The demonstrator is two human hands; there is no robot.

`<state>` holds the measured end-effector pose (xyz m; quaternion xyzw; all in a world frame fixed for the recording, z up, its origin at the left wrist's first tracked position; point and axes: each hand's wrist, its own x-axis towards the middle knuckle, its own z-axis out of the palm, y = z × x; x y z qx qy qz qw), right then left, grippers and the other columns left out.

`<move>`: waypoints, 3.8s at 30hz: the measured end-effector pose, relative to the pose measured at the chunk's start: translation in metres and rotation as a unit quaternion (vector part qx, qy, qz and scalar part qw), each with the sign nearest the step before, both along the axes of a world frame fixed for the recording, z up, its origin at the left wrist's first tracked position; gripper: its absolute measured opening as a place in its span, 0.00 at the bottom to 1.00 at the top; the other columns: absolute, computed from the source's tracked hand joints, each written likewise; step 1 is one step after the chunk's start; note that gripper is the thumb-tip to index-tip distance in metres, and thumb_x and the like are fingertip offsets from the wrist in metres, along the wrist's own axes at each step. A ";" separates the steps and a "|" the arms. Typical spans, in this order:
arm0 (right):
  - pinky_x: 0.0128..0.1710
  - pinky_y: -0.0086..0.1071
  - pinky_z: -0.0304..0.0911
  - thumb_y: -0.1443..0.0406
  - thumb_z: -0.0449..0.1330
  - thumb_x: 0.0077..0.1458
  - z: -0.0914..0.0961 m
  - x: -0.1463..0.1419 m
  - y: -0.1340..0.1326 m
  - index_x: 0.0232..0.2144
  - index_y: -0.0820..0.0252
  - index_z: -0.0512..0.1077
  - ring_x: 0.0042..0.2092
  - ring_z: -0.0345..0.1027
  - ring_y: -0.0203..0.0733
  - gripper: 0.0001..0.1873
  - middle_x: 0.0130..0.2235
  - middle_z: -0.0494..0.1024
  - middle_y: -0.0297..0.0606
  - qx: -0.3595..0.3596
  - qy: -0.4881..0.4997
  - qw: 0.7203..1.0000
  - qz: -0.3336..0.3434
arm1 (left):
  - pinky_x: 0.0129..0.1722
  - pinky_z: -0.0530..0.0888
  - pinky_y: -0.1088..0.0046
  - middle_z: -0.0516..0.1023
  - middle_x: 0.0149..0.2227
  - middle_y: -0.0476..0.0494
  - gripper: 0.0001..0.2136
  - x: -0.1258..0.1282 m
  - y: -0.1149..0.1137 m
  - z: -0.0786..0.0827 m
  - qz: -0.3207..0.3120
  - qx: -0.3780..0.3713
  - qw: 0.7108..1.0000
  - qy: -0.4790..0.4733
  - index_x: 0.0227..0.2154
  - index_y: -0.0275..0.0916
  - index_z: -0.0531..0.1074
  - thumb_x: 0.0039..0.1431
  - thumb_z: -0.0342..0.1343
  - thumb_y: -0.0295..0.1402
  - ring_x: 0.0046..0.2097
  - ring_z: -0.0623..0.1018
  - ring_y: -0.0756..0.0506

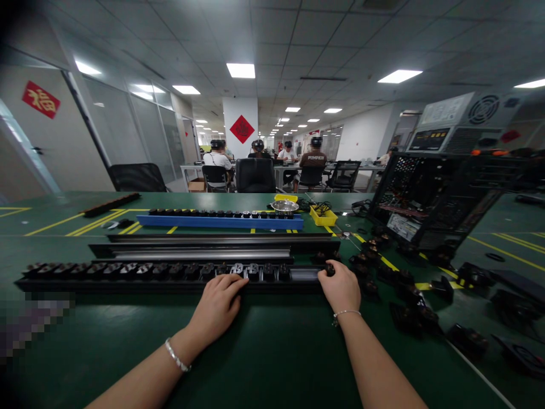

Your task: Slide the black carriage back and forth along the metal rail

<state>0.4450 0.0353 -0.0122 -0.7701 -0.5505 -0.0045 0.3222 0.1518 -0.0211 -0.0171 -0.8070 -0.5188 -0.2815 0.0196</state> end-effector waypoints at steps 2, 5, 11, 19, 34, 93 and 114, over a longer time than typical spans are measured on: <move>0.44 0.36 0.60 0.60 0.50 0.46 0.000 0.002 0.001 0.42 0.59 0.72 0.46 0.65 0.48 0.22 0.47 0.73 0.41 0.004 0.007 1.000 -0.003 | 0.51 0.63 0.60 0.71 0.47 0.47 0.20 0.000 0.000 0.000 -0.001 0.001 1.000 -0.001 0.50 0.45 0.66 0.53 0.48 0.23 0.50 0.66 0.43; 0.44 0.35 0.60 0.61 0.50 0.45 -0.001 0.006 0.002 0.42 0.59 0.72 0.45 0.66 0.46 0.22 0.46 0.73 0.42 0.017 0.015 1.000 -0.008 | 0.51 0.63 0.60 0.71 0.47 0.47 0.21 0.000 0.000 0.000 -0.001 0.003 1.000 0.000 0.49 0.45 0.67 0.53 0.49 0.23 0.50 0.66 0.43; 0.44 0.35 0.60 0.62 0.50 0.44 -0.005 0.013 0.004 0.41 0.61 0.73 0.44 0.66 0.46 0.22 0.45 0.73 0.43 0.041 0.015 0.999 -0.011 | 0.51 0.63 0.60 0.70 0.48 0.47 0.20 0.000 0.000 -0.002 0.002 0.001 1.000 0.001 0.49 0.45 0.66 0.53 0.49 0.23 0.50 0.66 0.44; 0.45 0.36 0.60 0.61 0.51 0.44 -0.007 0.018 0.006 0.42 0.61 0.72 0.43 0.67 0.47 0.23 0.44 0.74 0.43 0.045 0.031 0.998 -0.022 | 0.52 0.63 0.59 0.70 0.48 0.47 0.21 0.000 0.000 -0.002 0.002 -0.008 1.000 0.000 0.50 0.46 0.66 0.54 0.49 0.23 0.50 0.65 0.44; 0.40 0.36 0.62 0.59 0.52 0.43 -0.007 0.025 0.008 0.43 0.60 0.72 0.40 0.68 0.48 0.23 0.40 0.76 0.44 0.030 0.045 0.997 -0.055 | 0.50 0.64 0.59 0.71 0.47 0.46 0.21 0.001 0.001 -0.002 0.000 0.001 1.000 -0.003 0.49 0.46 0.67 0.52 0.49 0.23 0.50 0.66 0.43; 0.49 0.38 0.60 0.60 0.49 0.49 -0.041 0.093 0.031 0.44 0.58 0.72 0.50 0.65 0.47 0.21 0.51 0.71 0.40 0.037 -0.022 0.998 0.036 | 0.51 0.63 0.60 0.70 0.47 0.47 0.21 0.000 0.001 -0.004 0.005 0.010 1.000 0.006 0.50 0.46 0.66 0.53 0.49 0.23 0.50 0.66 0.44; 0.50 0.39 0.57 0.63 0.46 0.50 0.006 0.036 0.010 0.40 0.63 0.73 0.47 0.65 0.47 0.21 0.44 0.74 0.45 0.176 0.024 0.984 -0.011 | 0.51 0.63 0.58 0.71 0.47 0.47 0.20 0.001 0.001 -0.003 0.006 0.011 1.000 -0.003 0.49 0.45 0.67 0.53 0.49 0.23 0.50 0.66 0.43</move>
